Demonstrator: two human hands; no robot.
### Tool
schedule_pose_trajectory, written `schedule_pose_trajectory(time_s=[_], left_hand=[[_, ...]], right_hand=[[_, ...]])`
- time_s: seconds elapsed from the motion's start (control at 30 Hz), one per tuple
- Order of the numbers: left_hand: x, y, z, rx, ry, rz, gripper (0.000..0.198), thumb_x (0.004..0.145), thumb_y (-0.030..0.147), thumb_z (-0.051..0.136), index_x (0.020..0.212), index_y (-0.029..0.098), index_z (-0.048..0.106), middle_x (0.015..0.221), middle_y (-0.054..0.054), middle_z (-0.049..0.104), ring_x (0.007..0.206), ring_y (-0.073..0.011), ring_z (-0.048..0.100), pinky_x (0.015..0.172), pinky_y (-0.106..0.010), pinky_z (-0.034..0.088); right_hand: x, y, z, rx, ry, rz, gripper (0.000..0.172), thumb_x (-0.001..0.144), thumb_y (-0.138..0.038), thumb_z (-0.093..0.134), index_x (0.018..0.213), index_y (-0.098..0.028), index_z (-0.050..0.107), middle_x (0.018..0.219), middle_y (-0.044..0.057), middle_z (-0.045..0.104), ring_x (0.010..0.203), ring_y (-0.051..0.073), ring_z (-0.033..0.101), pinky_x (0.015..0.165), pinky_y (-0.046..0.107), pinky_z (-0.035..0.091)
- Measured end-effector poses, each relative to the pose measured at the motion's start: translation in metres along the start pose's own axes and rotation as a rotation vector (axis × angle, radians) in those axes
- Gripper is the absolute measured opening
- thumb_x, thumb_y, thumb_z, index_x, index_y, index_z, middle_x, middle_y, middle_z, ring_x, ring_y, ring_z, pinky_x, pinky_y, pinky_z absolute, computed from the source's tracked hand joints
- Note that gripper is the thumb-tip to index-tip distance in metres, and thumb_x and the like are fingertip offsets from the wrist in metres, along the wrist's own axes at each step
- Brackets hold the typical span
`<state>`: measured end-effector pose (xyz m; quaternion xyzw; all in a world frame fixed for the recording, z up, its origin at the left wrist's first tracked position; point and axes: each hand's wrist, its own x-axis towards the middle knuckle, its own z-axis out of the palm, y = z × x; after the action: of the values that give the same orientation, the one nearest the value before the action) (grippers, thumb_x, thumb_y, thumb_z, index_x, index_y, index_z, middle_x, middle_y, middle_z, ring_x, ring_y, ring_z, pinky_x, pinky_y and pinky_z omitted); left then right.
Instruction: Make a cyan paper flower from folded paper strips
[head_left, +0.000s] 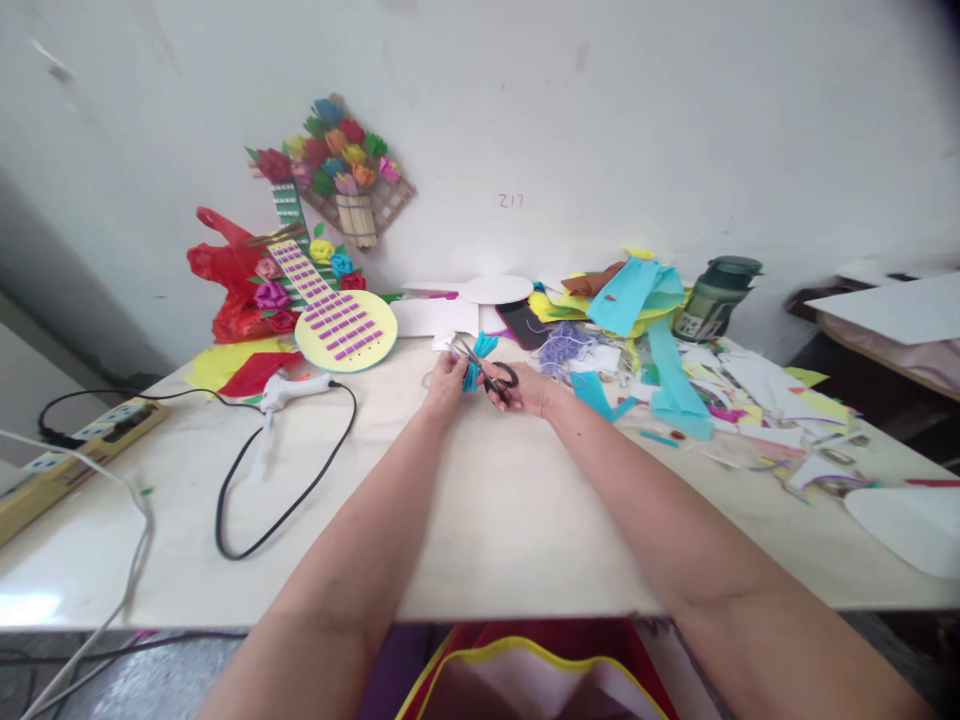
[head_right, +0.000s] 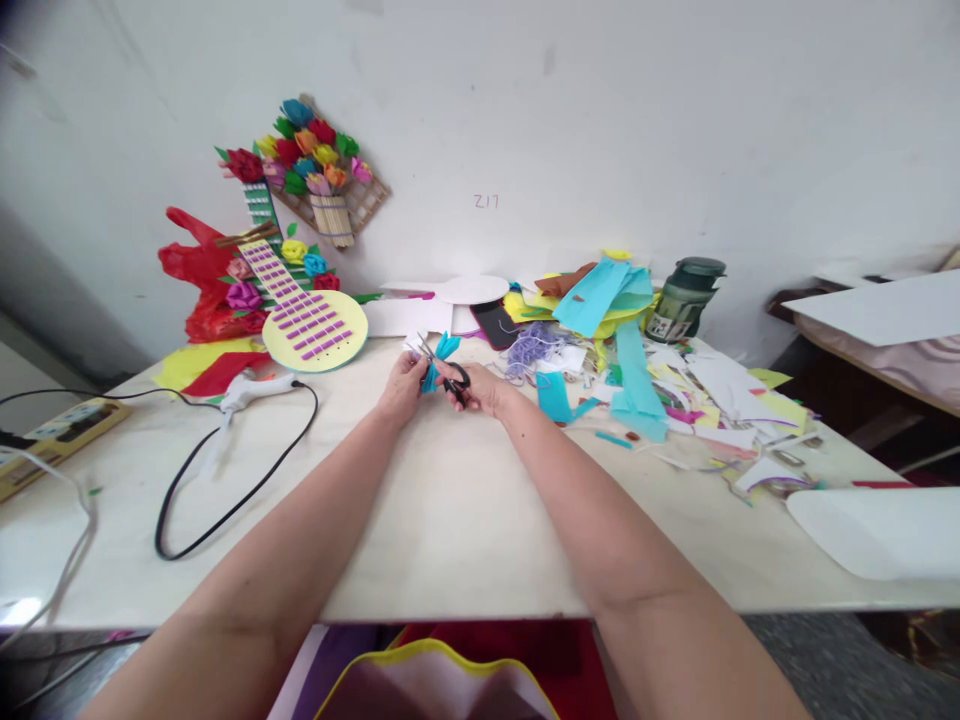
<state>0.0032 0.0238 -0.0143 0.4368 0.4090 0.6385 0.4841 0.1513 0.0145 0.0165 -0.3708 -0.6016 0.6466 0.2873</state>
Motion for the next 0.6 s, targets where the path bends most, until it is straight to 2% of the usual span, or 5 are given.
schedule_pose_trajectory(time_s=[0.43,0.6], left_hand=[[-0.0049,0.0046,0.0037,0.198,0.041,0.112,0.014,0.078,0.022,0.054,0.069,0.019,0.043,0.056,0.005,0.045,0.051,-0.0083,0.042,0.052,-0.020,0.034],[0.0010,-0.0007,0.0006,0.237,0.058,0.148,0.013,0.077,0.021,0.056,0.070,0.019,0.045,0.058,0.005,0.046,0.055,-0.0090,0.043,0.056,-0.020,0.035]], right_hand=[[0.0074,0.0085,0.0053,0.048,-0.013,-0.056,0.047,0.074,-0.061,0.049,0.082,-0.014,0.054,0.049,-0.002,0.051,0.036,0.006,0.046,0.028,0.015,0.019],[0.0037,0.0057,0.0100,0.084,0.034,-0.034,0.045,0.074,-0.060,0.050,0.080,-0.015,0.053,0.048,-0.003,0.049,0.035,0.004,0.042,0.029,0.014,0.024]])
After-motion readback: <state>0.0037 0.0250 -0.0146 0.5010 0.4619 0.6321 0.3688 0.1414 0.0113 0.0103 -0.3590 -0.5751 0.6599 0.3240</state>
